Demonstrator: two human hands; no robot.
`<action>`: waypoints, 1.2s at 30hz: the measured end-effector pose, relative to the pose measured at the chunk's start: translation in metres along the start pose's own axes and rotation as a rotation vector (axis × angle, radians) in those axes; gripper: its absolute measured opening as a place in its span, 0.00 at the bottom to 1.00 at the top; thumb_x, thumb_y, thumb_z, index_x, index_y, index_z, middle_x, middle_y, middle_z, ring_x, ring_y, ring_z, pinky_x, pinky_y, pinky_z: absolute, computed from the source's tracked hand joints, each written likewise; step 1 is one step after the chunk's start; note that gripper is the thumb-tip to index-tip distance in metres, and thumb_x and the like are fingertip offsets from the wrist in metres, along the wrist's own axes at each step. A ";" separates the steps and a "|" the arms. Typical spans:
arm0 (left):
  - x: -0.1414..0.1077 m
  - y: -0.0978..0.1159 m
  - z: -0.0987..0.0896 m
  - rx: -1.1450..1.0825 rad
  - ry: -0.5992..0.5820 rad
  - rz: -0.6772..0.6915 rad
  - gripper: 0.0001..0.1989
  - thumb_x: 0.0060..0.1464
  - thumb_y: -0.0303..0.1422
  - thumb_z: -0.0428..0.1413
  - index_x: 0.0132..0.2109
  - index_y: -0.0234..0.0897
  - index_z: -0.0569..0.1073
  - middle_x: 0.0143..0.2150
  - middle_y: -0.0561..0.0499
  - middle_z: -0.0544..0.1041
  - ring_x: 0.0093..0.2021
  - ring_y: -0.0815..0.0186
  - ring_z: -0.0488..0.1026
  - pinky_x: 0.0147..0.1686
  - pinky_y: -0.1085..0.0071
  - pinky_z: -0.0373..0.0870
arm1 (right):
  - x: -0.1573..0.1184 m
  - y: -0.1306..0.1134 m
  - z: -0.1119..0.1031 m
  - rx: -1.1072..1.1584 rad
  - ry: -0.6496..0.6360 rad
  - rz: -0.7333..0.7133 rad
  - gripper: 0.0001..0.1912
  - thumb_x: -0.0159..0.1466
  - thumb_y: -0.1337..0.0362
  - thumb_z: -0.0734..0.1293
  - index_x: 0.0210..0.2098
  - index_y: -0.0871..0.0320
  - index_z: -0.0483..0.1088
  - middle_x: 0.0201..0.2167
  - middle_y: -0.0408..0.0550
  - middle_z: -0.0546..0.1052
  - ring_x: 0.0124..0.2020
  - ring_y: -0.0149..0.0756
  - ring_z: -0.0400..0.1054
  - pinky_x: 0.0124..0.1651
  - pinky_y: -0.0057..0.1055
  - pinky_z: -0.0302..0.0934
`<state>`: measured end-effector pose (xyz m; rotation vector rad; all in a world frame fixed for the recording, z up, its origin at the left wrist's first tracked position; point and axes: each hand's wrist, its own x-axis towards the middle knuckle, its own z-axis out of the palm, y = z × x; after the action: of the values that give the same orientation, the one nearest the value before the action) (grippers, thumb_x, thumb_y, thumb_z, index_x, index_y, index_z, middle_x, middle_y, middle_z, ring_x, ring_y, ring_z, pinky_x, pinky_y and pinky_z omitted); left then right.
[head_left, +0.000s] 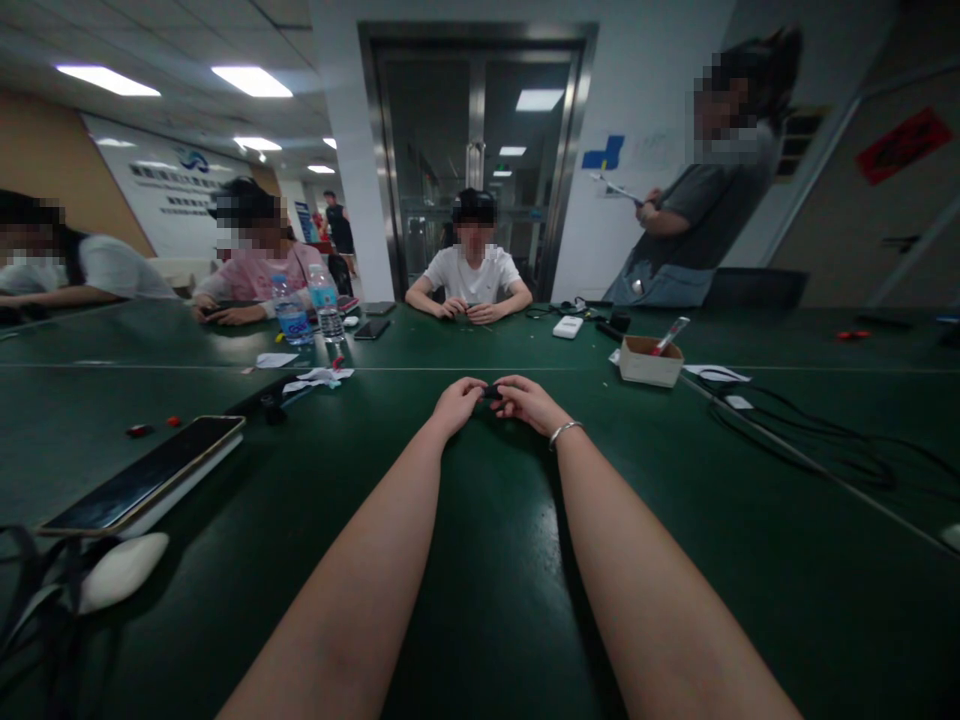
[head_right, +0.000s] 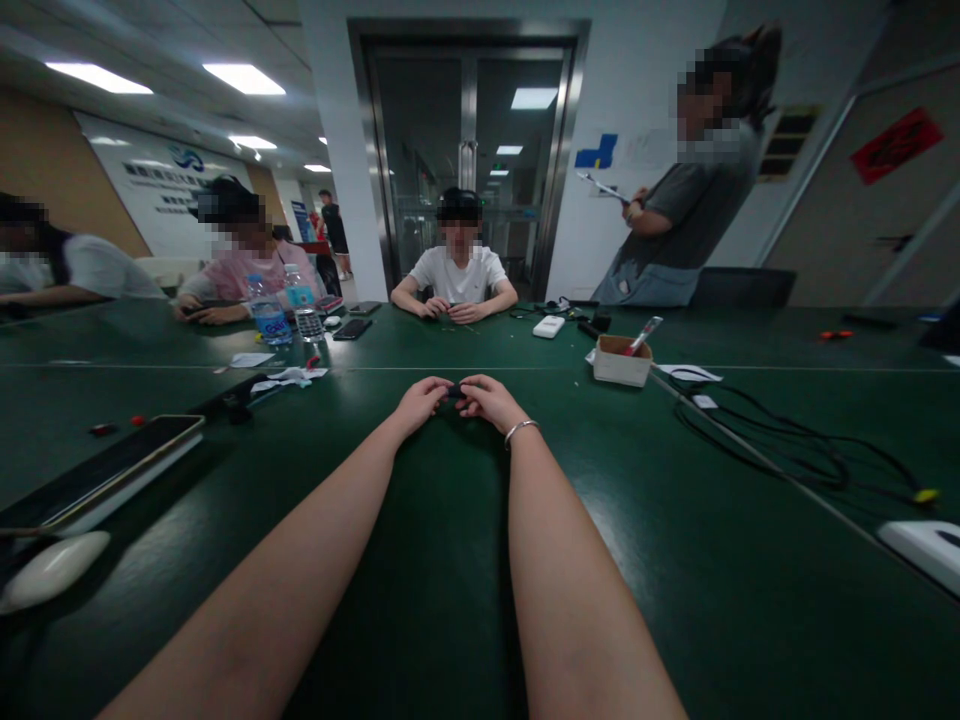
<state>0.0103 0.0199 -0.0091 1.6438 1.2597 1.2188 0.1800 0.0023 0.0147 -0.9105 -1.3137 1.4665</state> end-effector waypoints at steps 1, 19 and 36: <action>0.000 0.001 0.000 -0.010 0.003 -0.005 0.12 0.54 0.34 0.54 0.44 0.36 0.75 0.34 0.49 0.75 0.28 0.70 0.68 0.25 0.76 0.62 | 0.000 0.000 0.000 0.001 0.001 0.000 0.05 0.64 0.75 0.62 0.37 0.61 0.66 0.19 0.42 0.74 0.17 0.25 0.68 0.27 0.23 0.70; -0.002 0.002 -0.001 -0.216 0.056 0.081 0.12 0.45 0.28 0.62 0.39 0.34 0.74 0.31 0.51 0.74 0.31 0.68 0.71 0.36 0.69 0.68 | 0.004 0.006 -0.009 0.002 -0.053 -0.036 0.11 0.58 0.75 0.66 0.40 0.59 0.66 0.27 0.42 0.76 0.16 0.22 0.66 0.29 0.25 0.71; 0.006 -0.013 0.004 -0.181 0.118 0.120 0.11 0.46 0.27 0.61 0.38 0.35 0.70 0.30 0.52 0.72 0.31 0.69 0.71 0.38 0.68 0.69 | 0.006 0.002 -0.001 -0.073 0.053 -0.044 0.14 0.60 0.65 0.69 0.45 0.57 0.65 0.26 0.39 0.70 0.14 0.21 0.61 0.22 0.26 0.70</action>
<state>0.0105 0.0296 -0.0208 1.5529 1.0969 1.4771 0.1789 0.0079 0.0132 -0.9554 -1.3471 1.3600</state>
